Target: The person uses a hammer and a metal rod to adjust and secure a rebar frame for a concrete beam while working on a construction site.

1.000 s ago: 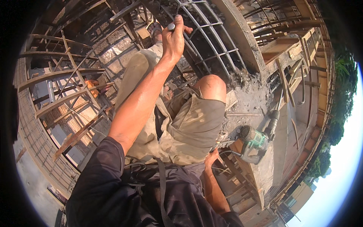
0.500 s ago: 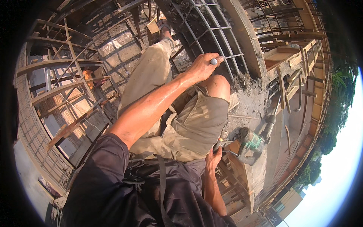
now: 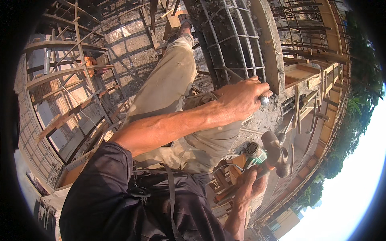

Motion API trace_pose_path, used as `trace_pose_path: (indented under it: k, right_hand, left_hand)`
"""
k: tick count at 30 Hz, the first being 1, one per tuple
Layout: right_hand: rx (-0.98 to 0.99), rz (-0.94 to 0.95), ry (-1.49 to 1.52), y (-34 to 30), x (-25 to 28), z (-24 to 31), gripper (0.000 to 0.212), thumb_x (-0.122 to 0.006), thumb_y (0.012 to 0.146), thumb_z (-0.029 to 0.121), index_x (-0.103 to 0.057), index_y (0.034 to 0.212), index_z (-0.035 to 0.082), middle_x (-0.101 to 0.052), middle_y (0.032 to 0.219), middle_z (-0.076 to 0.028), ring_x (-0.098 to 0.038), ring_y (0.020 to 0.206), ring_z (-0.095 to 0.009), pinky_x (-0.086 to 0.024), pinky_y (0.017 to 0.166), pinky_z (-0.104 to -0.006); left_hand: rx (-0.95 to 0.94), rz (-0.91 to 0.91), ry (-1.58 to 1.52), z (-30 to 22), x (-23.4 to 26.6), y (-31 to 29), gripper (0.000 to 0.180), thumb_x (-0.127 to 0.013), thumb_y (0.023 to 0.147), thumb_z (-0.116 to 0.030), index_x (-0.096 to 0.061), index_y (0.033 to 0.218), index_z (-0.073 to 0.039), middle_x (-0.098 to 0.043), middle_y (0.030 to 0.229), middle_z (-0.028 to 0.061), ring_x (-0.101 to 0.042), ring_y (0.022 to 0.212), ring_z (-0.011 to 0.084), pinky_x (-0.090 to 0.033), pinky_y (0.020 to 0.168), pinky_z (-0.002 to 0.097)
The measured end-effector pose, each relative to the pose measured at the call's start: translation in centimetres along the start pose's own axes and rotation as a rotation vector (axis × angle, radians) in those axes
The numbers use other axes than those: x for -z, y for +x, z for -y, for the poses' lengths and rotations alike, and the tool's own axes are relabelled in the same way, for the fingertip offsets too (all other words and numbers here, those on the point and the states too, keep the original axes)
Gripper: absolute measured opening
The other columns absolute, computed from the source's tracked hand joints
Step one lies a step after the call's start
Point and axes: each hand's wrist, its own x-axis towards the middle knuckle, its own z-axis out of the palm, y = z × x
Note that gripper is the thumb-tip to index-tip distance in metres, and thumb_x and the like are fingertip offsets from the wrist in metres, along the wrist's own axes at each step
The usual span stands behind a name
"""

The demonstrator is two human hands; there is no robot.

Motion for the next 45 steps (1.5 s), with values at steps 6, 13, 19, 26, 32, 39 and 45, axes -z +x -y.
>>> trace_pose_path:
  k: [6,13,19,26,32,39,45]
  right_hand:
    - [0.148,0.018,0.058,-0.4,-0.4,1.2,0.025,-0.053,0.103,0.025,-0.056,0.112,0.002,-0.045,0.065,0.001,-0.037,0.046,-0.004,-0.033,0.041,-0.0196]
    - [0.053,0.072,0.110,0.8,-2.6,1.1,0.025,-0.054,0.103,0.026,-0.055,0.110,0.001,-0.041,0.062,0.002,-0.036,0.046,-0.005,-0.031,0.040,-0.0198]
    - [0.099,0.076,0.078,3.1,-3.8,2.4,0.032,-0.057,0.101,0.031,-0.052,0.107,0.000,-0.049,0.071,-0.002,-0.042,0.053,-0.007,-0.035,0.045,-0.0221]
    - [0.460,0.118,0.204,8.6,-4.3,4.7,0.032,-0.055,0.101,0.029,-0.052,0.096,-0.004,-0.047,0.064,-0.001,-0.040,0.050,-0.006,-0.031,0.041,-0.0220]
    - [0.171,0.213,-0.671,13.4,-7.7,3.3,0.031,-0.058,0.098,0.029,-0.058,0.094,-0.002,-0.051,0.067,-0.001,-0.044,0.062,-0.008,-0.040,0.057,-0.0272]
    - [0.597,0.085,-0.023,12.3,-5.8,9.7,0.038,-0.057,0.101,0.034,-0.043,0.076,0.009,-0.036,0.054,0.004,-0.031,0.042,-0.003,-0.025,0.037,-0.0205]
    - [0.172,0.172,-0.718,16.5,-6.9,2.8,0.042,-0.062,0.095,0.037,-0.057,0.077,-0.001,-0.052,0.063,-0.002,-0.046,0.062,-0.012,-0.040,0.058,-0.0285]
  left_hand:
    - [-0.162,-0.060,-0.009,-2.5,-0.4,-0.3,0.014,-0.060,0.079,0.004,-0.054,0.090,-0.001,-0.059,0.084,0.0150,-0.061,0.089,0.0366,-0.046,0.091,0.0489]
    - [0.046,-0.121,-0.089,4.7,-1.5,2.5,0.014,-0.058,0.094,-0.012,-0.056,0.090,0.002,-0.061,0.083,0.0206,-0.062,0.081,0.0394,-0.044,0.070,0.0477]
    - [0.122,-0.182,-0.068,9.1,-2.4,3.4,0.012,-0.059,0.093,-0.011,-0.058,0.091,0.000,-0.059,0.083,0.0235,-0.058,0.079,0.0428,-0.041,0.069,0.0482]
    - [0.121,-0.172,-0.083,9.1,-2.3,3.4,0.007,-0.061,0.087,-0.004,-0.060,0.091,0.001,-0.061,0.084,0.0237,-0.061,0.085,0.0438,-0.043,0.070,0.0489]
    - [0.183,-0.094,-0.103,11.0,-0.6,4.4,0.013,-0.061,0.081,-0.007,-0.067,0.091,0.000,-0.067,0.088,0.0236,-0.067,0.088,0.0394,-0.051,0.075,0.0462]
    - [0.194,-0.205,-0.001,10.9,-1.5,5.3,0.019,-0.060,0.076,-0.002,-0.067,0.094,-0.001,-0.067,0.088,0.0220,-0.067,0.086,0.0395,-0.052,0.075,0.0457]
    - [0.223,-0.107,0.044,11.1,-1.9,5.6,0.017,-0.060,0.078,-0.003,-0.067,0.093,-0.001,-0.067,0.087,0.0216,-0.066,0.087,0.0399,-0.051,0.077,0.0464]
